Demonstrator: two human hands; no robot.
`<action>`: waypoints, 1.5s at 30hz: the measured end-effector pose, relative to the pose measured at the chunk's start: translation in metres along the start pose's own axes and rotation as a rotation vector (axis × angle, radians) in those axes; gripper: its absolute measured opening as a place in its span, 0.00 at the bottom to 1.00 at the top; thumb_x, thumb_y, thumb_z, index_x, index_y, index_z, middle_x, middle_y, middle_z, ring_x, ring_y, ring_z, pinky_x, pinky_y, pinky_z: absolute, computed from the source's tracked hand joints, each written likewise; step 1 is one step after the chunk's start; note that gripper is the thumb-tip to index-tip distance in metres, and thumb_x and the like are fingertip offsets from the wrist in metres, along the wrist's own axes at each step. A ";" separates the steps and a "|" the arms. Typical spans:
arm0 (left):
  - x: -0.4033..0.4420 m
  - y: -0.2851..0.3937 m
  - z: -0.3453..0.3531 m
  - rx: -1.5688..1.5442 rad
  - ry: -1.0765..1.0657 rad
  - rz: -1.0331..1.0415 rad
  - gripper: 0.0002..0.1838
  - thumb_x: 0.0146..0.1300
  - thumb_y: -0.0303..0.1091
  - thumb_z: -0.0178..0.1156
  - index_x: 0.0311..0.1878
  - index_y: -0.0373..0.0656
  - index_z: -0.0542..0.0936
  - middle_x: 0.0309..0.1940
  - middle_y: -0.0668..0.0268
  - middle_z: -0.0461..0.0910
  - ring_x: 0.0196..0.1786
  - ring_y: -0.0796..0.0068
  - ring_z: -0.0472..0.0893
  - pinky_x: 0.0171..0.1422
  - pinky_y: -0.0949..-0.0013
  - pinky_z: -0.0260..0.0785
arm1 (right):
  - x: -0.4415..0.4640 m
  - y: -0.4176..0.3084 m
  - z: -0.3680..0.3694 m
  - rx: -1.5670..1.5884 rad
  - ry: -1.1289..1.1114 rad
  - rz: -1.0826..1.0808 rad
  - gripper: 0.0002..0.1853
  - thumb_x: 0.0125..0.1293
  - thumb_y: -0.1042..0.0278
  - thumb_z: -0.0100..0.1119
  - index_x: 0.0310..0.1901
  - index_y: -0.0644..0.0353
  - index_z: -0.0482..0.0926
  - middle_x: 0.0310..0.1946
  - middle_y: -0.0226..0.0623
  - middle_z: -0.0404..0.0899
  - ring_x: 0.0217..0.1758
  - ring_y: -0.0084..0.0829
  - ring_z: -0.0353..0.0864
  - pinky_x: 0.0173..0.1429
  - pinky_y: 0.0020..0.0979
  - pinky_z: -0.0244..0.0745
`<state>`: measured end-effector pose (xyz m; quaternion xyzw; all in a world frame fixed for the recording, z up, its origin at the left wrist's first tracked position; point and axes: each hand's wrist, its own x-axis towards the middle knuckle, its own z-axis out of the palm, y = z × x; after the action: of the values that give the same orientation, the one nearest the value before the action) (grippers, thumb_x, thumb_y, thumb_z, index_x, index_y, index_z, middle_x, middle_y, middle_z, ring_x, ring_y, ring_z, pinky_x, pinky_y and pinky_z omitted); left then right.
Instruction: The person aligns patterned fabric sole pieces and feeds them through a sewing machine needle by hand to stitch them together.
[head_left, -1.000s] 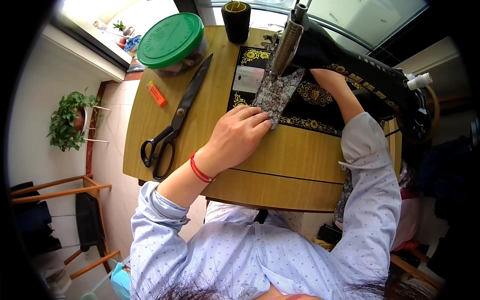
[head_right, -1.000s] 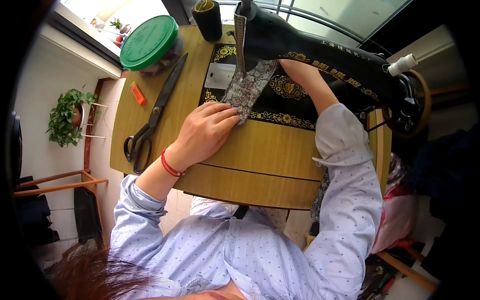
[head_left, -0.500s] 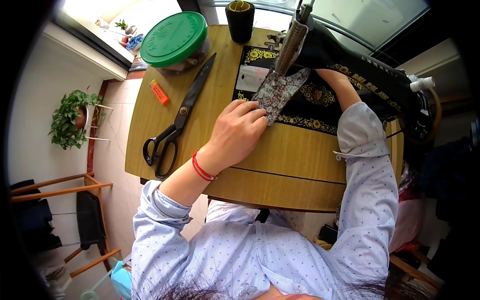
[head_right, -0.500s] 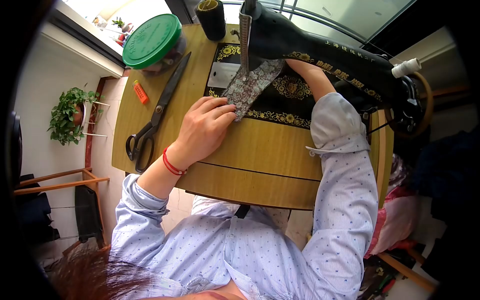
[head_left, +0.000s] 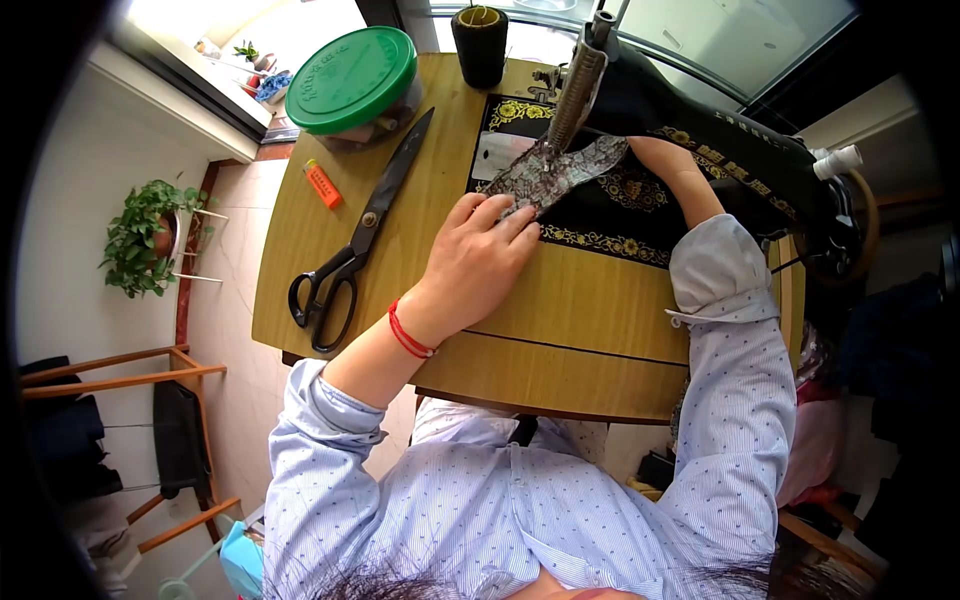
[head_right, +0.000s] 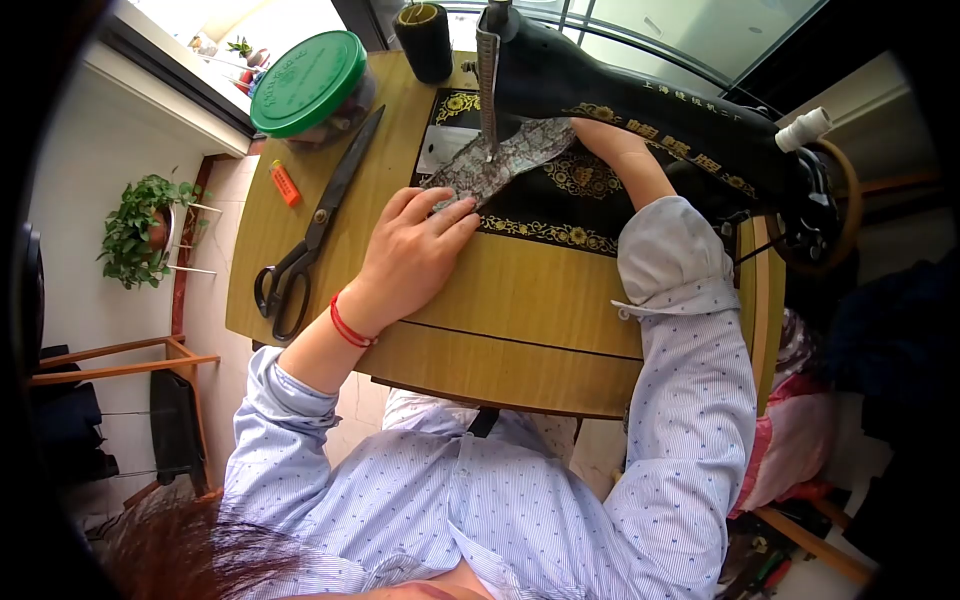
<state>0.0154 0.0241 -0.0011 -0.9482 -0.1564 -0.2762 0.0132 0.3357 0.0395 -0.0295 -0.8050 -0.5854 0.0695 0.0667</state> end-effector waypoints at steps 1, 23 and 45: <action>-0.001 -0.001 0.000 0.001 -0.056 -0.001 0.13 0.54 0.26 0.57 0.43 0.42 0.83 0.49 0.66 0.84 0.56 0.63 0.78 0.64 0.59 0.65 | 0.004 0.003 0.002 0.002 -0.028 -0.011 0.26 0.68 0.51 0.47 0.62 0.57 0.73 0.66 0.43 0.71 0.69 0.44 0.68 0.75 0.39 0.57; 0.016 -0.020 -0.015 0.250 -0.306 -0.109 0.21 0.60 0.40 0.62 0.56 0.47 0.78 0.52 0.68 0.82 0.58 0.66 0.76 0.67 0.55 0.60 | -0.035 -0.020 -0.032 0.051 -0.047 0.121 0.22 0.57 0.57 0.48 0.46 0.65 0.80 0.44 0.57 0.81 0.50 0.55 0.79 0.57 0.43 0.73; 0.049 -0.051 -0.006 0.396 -0.537 -0.129 0.20 0.69 0.44 0.53 0.60 0.47 0.75 0.64 0.69 0.75 0.71 0.60 0.65 0.76 0.42 0.47 | -0.068 -0.029 -0.038 0.168 0.053 0.086 0.20 0.61 0.68 0.58 0.56 0.56 0.76 0.50 0.50 0.81 0.57 0.47 0.78 0.63 0.40 0.71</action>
<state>0.0360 0.0862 0.0273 -0.9543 -0.2644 0.0187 0.1379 0.2952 -0.0178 0.0151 -0.8225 -0.5405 0.0997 0.1466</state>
